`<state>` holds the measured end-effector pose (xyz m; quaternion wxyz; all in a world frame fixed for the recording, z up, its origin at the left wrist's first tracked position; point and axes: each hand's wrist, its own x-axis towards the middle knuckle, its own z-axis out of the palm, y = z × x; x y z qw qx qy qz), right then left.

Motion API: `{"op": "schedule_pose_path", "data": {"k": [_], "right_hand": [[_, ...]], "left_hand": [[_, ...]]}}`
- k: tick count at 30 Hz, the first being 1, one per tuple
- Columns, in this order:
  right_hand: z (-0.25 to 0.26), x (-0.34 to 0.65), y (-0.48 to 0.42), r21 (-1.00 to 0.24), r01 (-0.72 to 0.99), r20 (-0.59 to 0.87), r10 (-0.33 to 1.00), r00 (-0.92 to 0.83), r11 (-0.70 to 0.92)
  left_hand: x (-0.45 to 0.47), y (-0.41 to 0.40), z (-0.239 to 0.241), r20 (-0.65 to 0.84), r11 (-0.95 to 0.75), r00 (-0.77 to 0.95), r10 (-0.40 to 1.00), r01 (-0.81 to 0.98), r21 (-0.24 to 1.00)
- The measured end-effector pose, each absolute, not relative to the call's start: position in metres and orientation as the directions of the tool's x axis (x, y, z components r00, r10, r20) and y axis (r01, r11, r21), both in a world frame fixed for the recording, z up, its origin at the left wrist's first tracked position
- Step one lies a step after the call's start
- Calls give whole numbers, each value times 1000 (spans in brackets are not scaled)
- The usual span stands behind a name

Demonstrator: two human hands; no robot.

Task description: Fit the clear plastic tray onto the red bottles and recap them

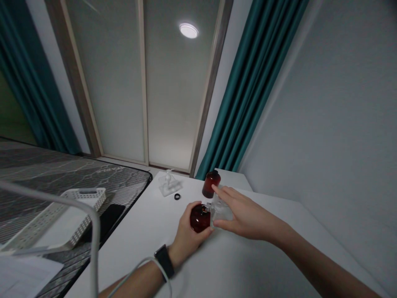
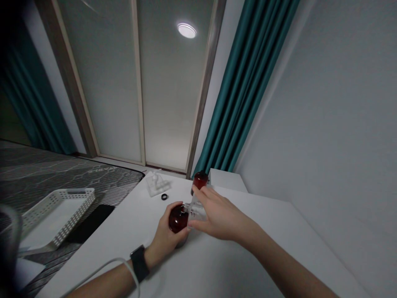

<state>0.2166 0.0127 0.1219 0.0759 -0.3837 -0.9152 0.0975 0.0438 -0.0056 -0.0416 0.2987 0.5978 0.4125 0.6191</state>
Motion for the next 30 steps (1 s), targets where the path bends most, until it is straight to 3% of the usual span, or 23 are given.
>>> {"op": "schedule_pose_path", "data": {"k": [30], "right_hand": [[134, 208, 17, -222, 689, 15, 709, -705, 690]], "left_hand": [[43, -7, -36, 474, -460, -155, 867, 118, 880]]}}
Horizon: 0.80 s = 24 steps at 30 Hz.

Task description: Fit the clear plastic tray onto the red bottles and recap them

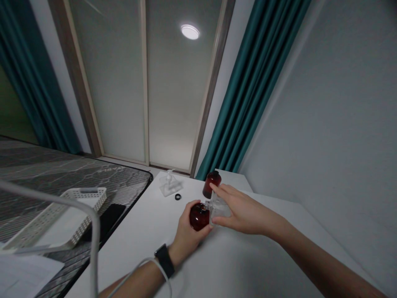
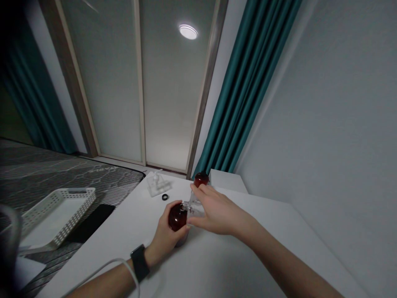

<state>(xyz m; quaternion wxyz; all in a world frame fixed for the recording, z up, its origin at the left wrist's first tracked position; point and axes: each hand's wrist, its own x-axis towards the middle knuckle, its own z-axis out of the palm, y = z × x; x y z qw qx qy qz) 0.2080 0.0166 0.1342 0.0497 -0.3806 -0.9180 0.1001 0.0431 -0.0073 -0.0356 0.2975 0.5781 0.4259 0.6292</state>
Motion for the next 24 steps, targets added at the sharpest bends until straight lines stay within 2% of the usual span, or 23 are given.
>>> {"op": "schedule_pose_path", "data": {"k": [24], "right_hand": [[137, 204, 21, -204, 687, -3, 701, -713, 698]], "left_hand": [[43, -6, -32, 476, -456, -186, 860, 142, 879]]}}
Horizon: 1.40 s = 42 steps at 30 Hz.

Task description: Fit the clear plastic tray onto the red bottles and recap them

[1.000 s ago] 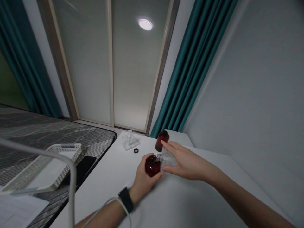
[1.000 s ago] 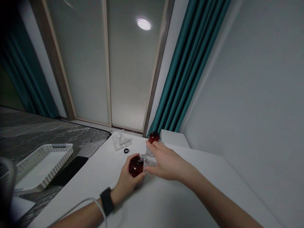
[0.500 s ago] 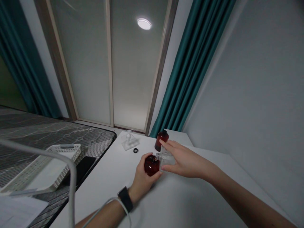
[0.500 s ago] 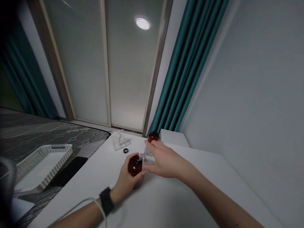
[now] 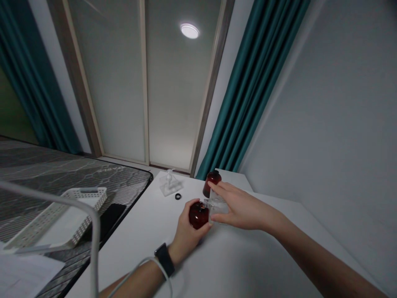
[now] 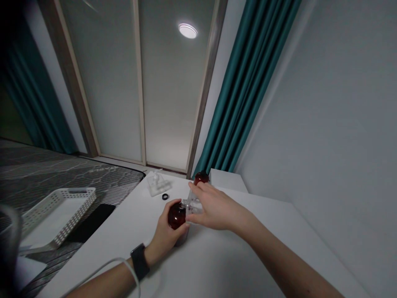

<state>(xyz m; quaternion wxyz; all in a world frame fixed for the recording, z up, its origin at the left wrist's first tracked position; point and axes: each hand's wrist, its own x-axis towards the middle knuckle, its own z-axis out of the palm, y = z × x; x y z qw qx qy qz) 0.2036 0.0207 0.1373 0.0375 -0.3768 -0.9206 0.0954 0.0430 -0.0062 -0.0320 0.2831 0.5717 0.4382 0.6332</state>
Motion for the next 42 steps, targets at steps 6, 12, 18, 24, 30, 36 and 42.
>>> {"op": "schedule_pose_path", "data": {"k": [6, 12, 18, 24, 30, 36, 42], "right_hand": [[137, 203, 21, -203, 686, -7, 699, -715, 699], [137, 203, 22, -213, 679, -4, 695, -719, 702], [139, 202, 21, -198, 684, -11, 696, -718, 702], [140, 201, 21, -188, 689, -30, 697, -717, 700], [139, 203, 22, -198, 680, -16, 692, -722, 706], [139, 203, 23, -199, 689, -31, 699, -715, 697], [140, 201, 23, -185, 700, -57, 704, -708, 690]], "left_hand": [[43, -7, -33, 471, -449, -190, 862, 145, 881], [43, -7, -31, 461, -444, -190, 867, 127, 887], [42, -6, -34, 472, -453, -187, 861, 137, 881], [42, -7, -35, 474, -455, -176, 863, 136, 880], [42, -6, -33, 473, -455, -170, 864, 137, 880], [42, -6, -36, 468, -447, -169, 868, 144, 883], [42, -5, -38, 467, -450, -161, 869, 134, 883]]}}
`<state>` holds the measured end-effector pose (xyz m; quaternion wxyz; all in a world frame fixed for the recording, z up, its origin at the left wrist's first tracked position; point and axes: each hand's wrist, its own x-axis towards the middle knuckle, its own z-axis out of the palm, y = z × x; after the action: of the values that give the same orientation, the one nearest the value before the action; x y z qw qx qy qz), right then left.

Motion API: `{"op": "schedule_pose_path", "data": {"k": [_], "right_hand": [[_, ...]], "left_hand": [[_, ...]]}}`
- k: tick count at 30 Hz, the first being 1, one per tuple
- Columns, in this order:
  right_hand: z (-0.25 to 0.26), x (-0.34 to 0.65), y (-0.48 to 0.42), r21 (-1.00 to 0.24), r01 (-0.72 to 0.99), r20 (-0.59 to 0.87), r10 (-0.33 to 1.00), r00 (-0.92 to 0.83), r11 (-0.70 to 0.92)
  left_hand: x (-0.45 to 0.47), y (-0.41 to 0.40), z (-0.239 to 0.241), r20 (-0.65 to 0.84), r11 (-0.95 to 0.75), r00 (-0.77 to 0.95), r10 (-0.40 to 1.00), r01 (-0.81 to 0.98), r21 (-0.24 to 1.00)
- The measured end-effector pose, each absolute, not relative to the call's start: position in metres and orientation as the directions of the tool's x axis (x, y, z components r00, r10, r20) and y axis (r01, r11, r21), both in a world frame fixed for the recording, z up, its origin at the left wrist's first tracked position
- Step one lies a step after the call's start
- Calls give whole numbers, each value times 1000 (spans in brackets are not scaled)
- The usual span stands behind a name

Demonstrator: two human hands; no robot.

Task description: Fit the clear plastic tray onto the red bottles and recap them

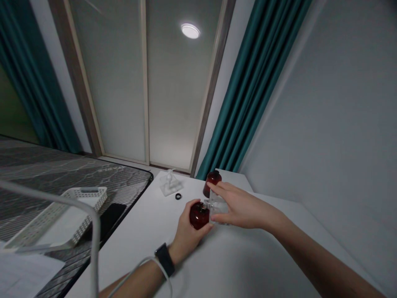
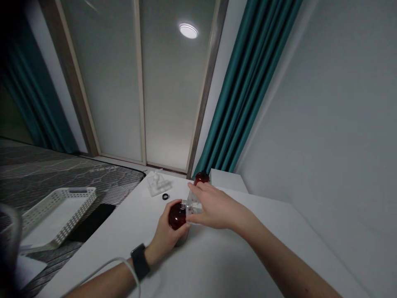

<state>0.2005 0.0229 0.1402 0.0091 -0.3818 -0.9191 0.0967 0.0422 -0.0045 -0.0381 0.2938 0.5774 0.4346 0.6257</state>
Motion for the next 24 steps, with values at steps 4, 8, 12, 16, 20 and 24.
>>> {"op": "schedule_pose_path", "data": {"k": [4, 8, 12, 16, 20, 24], "right_hand": [[141, 200, 23, -181, 697, -59, 700, -712, 694], [141, 200, 23, -180, 697, -62, 699, -713, 694], [141, 199, 23, -176, 698, -63, 700, -712, 694], [142, 198, 23, -178, 702, -72, 703, -708, 689], [142, 198, 23, -176, 701, -72, 701, -709, 691], [142, 199, 25, -172, 694, -65, 695, -716, 699]], "left_hand": [[43, -4, -38, 456, -443, -148, 878, 116, 889], [43, -5, -38, 461, -448, -142, 876, 112, 887], [42, -5, -38, 463, -451, -143, 875, 112, 886], [42, -5, -37, 458, -446, -143, 877, 112, 888], [43, -5, -36, 466, -452, -156, 871, 118, 884], [43, -6, -35, 461, -449, -162, 872, 111, 887]]}}
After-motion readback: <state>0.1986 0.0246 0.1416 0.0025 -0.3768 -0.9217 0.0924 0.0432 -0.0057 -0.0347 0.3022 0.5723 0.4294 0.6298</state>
